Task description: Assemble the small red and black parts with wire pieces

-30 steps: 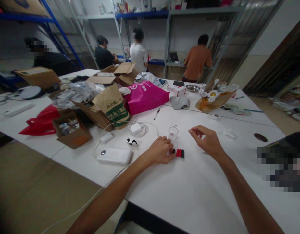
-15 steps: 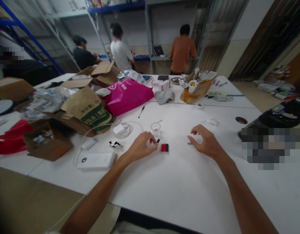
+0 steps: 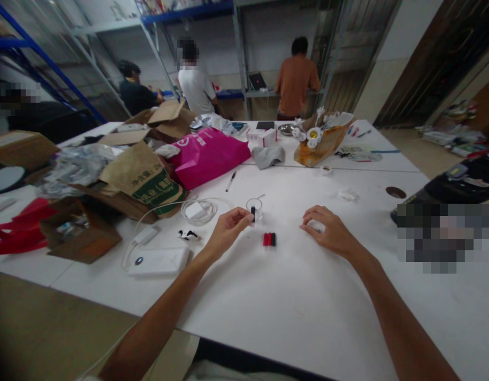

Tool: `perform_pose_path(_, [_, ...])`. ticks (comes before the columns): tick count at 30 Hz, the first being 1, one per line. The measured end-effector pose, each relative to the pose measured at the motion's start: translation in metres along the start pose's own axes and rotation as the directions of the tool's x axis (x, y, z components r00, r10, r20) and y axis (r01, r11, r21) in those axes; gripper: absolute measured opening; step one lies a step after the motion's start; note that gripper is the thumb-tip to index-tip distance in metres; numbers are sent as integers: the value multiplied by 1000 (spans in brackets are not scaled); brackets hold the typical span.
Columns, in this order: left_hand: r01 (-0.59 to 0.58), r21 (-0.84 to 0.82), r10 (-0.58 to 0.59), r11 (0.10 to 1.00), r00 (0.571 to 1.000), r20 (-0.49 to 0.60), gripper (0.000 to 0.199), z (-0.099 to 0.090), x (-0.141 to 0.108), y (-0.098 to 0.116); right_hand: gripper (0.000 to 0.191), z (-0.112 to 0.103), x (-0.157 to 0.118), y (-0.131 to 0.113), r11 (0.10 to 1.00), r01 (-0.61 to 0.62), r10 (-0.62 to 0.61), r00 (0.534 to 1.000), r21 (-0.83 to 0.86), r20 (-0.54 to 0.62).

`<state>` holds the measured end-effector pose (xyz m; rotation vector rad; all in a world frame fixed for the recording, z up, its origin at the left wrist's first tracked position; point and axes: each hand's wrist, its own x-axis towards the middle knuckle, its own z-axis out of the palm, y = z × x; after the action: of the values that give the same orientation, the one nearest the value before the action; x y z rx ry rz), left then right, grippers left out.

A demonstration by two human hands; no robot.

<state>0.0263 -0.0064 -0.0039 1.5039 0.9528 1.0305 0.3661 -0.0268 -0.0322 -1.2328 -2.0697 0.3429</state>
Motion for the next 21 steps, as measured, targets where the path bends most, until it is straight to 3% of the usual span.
perform_pose_path(4, [23,-83,-18,996,998,61,40,3,-4,5,23,4,4,-15,996,-76,81,987,38,-142])
perform_pose_path(8, [3,-47,0,999,998,70,38,5,-6,7,27,19,3,-19,971,-176,211,950,165,-230])
perform_pose_path(12, [-17,38,15,999,999,44,36,5,-5,5,30,35,1,-23,921,-199,285,930,335,-231])
perform_pose_path(21, [-54,119,49,991,998,44,32,6,-4,2,30,43,3,-48,906,-190,263,953,379,-151])
